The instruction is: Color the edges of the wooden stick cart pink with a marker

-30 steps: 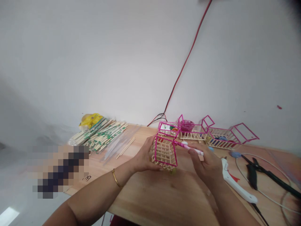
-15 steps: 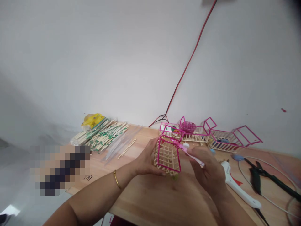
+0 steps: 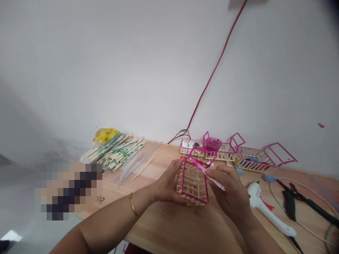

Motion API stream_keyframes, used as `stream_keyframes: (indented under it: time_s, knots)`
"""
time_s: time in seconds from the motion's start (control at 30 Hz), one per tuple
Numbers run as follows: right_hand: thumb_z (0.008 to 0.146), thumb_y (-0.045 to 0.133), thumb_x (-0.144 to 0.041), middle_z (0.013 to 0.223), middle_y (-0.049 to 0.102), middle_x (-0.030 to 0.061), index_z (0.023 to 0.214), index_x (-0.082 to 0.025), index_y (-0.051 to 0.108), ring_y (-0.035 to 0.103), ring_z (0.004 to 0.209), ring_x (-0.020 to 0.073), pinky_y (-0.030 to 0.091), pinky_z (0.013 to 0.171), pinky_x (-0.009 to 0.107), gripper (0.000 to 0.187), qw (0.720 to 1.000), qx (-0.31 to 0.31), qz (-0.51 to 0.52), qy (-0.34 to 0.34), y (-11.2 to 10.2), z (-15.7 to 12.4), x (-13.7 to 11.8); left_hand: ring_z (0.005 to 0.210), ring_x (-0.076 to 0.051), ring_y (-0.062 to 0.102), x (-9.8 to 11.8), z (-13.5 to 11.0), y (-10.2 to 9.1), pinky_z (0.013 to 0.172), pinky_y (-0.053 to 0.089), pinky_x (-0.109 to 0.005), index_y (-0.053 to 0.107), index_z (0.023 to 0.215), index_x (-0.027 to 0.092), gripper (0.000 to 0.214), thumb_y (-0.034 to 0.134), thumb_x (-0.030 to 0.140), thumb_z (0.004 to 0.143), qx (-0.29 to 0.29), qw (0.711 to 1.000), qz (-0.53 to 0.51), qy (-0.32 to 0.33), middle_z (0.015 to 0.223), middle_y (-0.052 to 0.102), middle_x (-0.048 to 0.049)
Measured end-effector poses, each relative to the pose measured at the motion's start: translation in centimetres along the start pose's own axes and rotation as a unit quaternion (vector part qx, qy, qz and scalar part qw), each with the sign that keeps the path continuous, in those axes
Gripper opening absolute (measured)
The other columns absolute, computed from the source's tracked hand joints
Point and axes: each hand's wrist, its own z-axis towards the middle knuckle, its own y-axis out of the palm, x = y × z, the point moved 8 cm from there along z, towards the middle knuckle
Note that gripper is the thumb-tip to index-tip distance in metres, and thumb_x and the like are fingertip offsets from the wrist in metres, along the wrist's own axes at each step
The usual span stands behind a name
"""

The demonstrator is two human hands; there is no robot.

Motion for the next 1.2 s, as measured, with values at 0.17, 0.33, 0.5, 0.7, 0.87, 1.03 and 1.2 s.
stream_keyframes:
  time_s: [0.17,0.33,0.5,0.7,0.87,1.03,1.2]
  knots:
    - [0.091,0.058,-0.016,0.09,0.07,0.0042,0.119,-0.026,0.061,0.06,0.089,0.0196,0.051,0.076,0.033,0.03,1.0,0.0,-0.014,0.002,-0.01,-0.17,0.19,0.134,-0.038,0.044,0.49,0.23,-0.07,0.117,0.035,-0.054,0.038,0.146,0.023,0.122,0.094,0.057,0.043,0.0,1.0,0.006,0.003,0.144,0.046,-0.0148]
    - [0.091,0.059,-0.018,0.091,0.069,0.0042,0.117,-0.027,0.061,0.061,0.088,0.0197,0.052,0.074,0.033,0.028,1.0,-0.004,-0.017,0.017,0.05,-0.38,0.56,0.133,-0.039,0.045,0.55,0.32,-0.11,0.116,0.036,-0.055,0.036,0.147,0.023,0.124,0.094,0.057,0.042,0.001,1.0,0.009,0.001,0.143,0.046,-0.0149]
    - [0.091,0.058,-0.017,0.089,0.068,0.0044,0.114,-0.026,0.062,0.062,0.086,0.0196,0.052,0.073,0.033,0.025,1.0,0.004,-0.016,0.013,-0.09,-0.12,0.32,0.133,-0.038,0.045,0.88,0.37,-0.09,0.115,0.038,-0.054,0.039,0.145,0.023,0.118,0.093,0.057,0.045,0.0,1.0,0.02,0.013,0.143,0.047,-0.0143]
    - [0.092,0.058,-0.019,0.09,0.068,0.0043,0.114,-0.027,0.063,0.063,0.086,0.0193,0.053,0.073,0.033,0.025,0.999,0.004,-0.019,0.026,-0.14,-0.05,0.48,0.131,-0.039,0.046,0.78,0.37,-0.05,0.115,0.037,-0.054,0.041,0.144,0.024,0.117,0.092,0.059,0.044,0.003,1.0,0.016,0.005,0.141,0.048,-0.0142]
    - [0.091,0.059,-0.018,0.09,0.069,0.0038,0.115,-0.027,0.063,0.062,0.085,0.0188,0.051,0.073,0.032,0.026,1.0,0.01,-0.017,0.021,-0.23,-0.2,0.41,0.132,-0.039,0.045,0.63,0.29,0.02,0.116,0.037,-0.055,0.036,0.148,0.025,0.122,0.093,0.056,0.044,0.0,1.0,0.015,0.02,0.143,0.047,-0.0141]
    - [0.091,0.058,-0.019,0.089,0.069,0.004,0.115,-0.028,0.063,0.063,0.085,0.0193,0.051,0.072,0.032,0.026,1.0,0.007,-0.021,0.021,-0.21,-0.18,0.33,0.133,-0.04,0.045,0.34,0.28,-0.01,0.116,0.037,-0.056,0.037,0.147,0.025,0.123,0.094,0.057,0.042,0.002,1.0,0.015,0.002,0.144,0.046,-0.0146]
    - [0.09,0.059,-0.017,0.089,0.07,0.0027,0.118,-0.029,0.062,0.062,0.085,0.0184,0.051,0.074,0.032,0.031,1.0,0.006,-0.01,0.002,-0.06,-0.06,0.01,0.133,-0.039,0.045,0.4,0.25,0.06,0.117,0.036,-0.055,0.038,0.146,0.025,0.122,0.093,0.058,0.043,0.002,1.0,0.007,0.008,0.143,0.047,-0.0134]
